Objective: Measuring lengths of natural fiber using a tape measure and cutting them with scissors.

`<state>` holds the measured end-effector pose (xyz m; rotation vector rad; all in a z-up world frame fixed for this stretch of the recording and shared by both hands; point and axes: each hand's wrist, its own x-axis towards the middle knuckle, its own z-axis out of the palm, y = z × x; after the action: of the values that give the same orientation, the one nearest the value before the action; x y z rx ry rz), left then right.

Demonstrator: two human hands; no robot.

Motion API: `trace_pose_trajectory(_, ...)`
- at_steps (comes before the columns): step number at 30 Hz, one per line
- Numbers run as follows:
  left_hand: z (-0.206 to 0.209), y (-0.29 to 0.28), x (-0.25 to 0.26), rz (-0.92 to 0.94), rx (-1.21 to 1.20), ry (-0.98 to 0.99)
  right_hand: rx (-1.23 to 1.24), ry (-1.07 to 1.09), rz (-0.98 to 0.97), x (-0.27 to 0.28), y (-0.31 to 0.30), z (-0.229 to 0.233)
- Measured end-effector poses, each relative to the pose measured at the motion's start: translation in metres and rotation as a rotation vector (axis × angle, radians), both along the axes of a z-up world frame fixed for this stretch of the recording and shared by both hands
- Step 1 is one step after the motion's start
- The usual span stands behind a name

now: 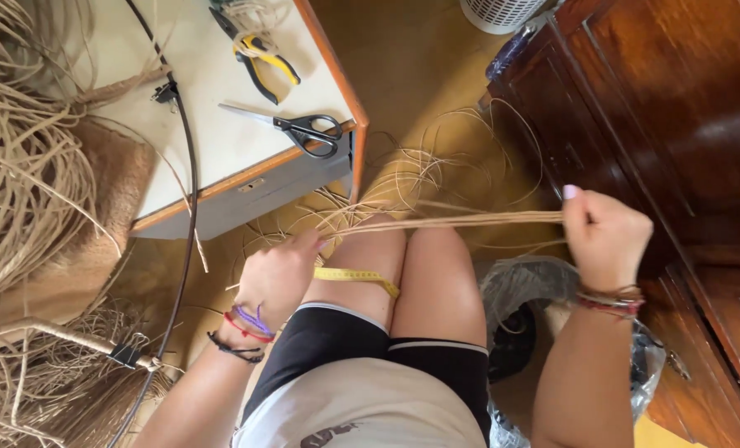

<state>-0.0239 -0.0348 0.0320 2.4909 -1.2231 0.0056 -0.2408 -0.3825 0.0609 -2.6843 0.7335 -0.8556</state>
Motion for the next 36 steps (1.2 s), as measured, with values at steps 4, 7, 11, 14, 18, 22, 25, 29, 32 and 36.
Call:
trace_pose_trajectory(4, -0.039, -0.002, -0.012, 0.079, 0.150, -0.009, 0.004, 0.041, 0.040, 0.014, 0.025, 0.009)
trace_pose_trajectory(7, -0.025, -0.040, -0.044, 0.153, 0.290, -0.305, -0.088, 0.070, 0.164, 0.031, 0.054, 0.013)
trace_pose_trajectory(11, 0.018, -0.092, -0.076, -0.210, -0.048, 0.367, -0.214, 0.073, 0.363, 0.053, 0.086, 0.019)
trace_pose_trajectory(14, 0.001, -0.085, -0.080, -0.173, -0.036, 0.400, -0.217, 0.050, 0.341, 0.051, 0.081, 0.027)
trace_pose_trajectory(18, -0.067, -0.044, -0.051, 0.100, -0.038, -0.411, -0.139, 0.075, 0.146, 0.007, 0.018, -0.002)
trace_pose_trajectory(22, -0.105, 0.007, -0.008, 0.301, 0.338, -0.083, -0.115, 0.106, -0.016, -0.019, -0.009, -0.013)
trace_pose_trajectory(25, -0.105, 0.007, -0.011, 0.387, 0.476, 0.018, -0.177, 0.110, -0.009, 0.000, 0.016, -0.006)
trace_pose_trajectory(29, -0.017, -0.041, -0.033, 0.301, 0.370, 0.595, -0.210, 0.082, 0.226, 0.038, 0.067, 0.019)
trace_pose_trajectory(32, 0.047, -0.075, -0.063, -0.060, 0.042, 0.585, -0.252, 0.044, 0.361, 0.060, 0.099, 0.016)
trace_pose_trajectory(36, -0.067, -0.091, -0.100, 0.043, -0.036, -0.140, -0.212, 0.010, 0.401, 0.060, 0.093, 0.029)
